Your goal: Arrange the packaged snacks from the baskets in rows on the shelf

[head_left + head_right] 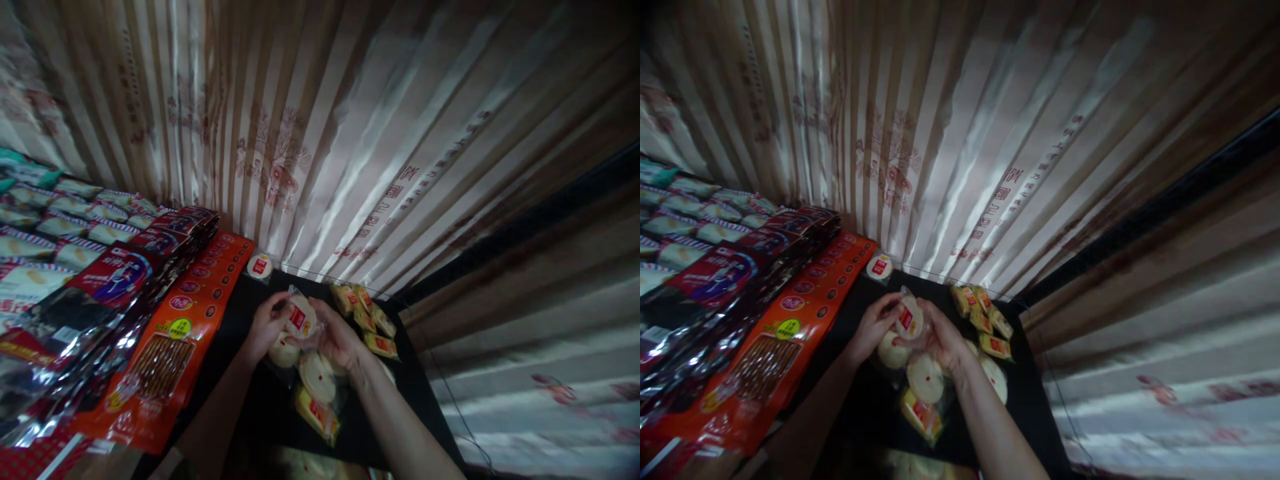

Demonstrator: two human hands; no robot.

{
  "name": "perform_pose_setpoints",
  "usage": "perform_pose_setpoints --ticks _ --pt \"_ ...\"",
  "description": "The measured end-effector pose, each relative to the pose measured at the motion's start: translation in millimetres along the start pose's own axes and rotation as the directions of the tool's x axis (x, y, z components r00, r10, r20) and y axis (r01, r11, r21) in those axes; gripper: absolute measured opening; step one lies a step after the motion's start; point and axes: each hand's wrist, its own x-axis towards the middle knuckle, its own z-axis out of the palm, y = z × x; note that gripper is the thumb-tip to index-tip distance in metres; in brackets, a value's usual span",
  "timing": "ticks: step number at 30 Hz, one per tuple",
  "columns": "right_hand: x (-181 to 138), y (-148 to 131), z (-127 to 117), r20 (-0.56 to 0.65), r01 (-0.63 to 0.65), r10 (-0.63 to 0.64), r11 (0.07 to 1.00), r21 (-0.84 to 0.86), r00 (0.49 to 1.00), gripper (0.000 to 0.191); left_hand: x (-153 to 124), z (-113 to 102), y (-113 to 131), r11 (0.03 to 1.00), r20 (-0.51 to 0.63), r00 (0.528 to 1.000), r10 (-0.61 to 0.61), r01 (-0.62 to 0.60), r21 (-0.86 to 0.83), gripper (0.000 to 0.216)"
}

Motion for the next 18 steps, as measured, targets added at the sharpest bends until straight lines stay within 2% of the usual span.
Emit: perform_pose_setpoints --ticks 3,6,9,11,14,18 --pt "5.7 -3.2 2.4 -0.013 -0.008 0.008 1.000 -0.006 1.000 0.033 1.8 -1.2 3.6 0.995 -0.025 0.999 -0.041 0.039 -0.087 0.027" --pt "8.0 -4.9 4.5 -0.017 0.021 -0.021 1.000 0.006 1.000 0.050 5.4 -3.1 3.7 0.994 -0.181 0.983 0.021 -0.040 -0.100 0.023" --pt "10.2 -2.6 7.1 -0.009 0.064 -0.064 0.998 0.015 0.998 0.058 8.4 -6.7 2.3 0.996 -0.349 0.937 0.025 -0.051 -0.066 0.023" --pt "14.0 1.5 9.2 -0.025 0.113 -0.113 0.994 0.007 0.993 0.049 8.9 -9.5 2.1 0.998 -0.423 0.906 -0.004 -0.024 -0.060 0.025" --pt "25.1 9.9 12.9 -0.105 0.196 -0.202 0.978 -0.065 0.974 0.028 8.6 -13.3 2.8 0.999 -0.464 0.886 -0.030 0.006 -0.053 0.027" --pt "47.7 18.8 18.8 -0.197 0.264 -0.314 0.933 -0.244 0.929 0.022 10.5 -17.2 0.4 0.998 -0.509 0.859 -0.049 0.025 -0.055 0.025"
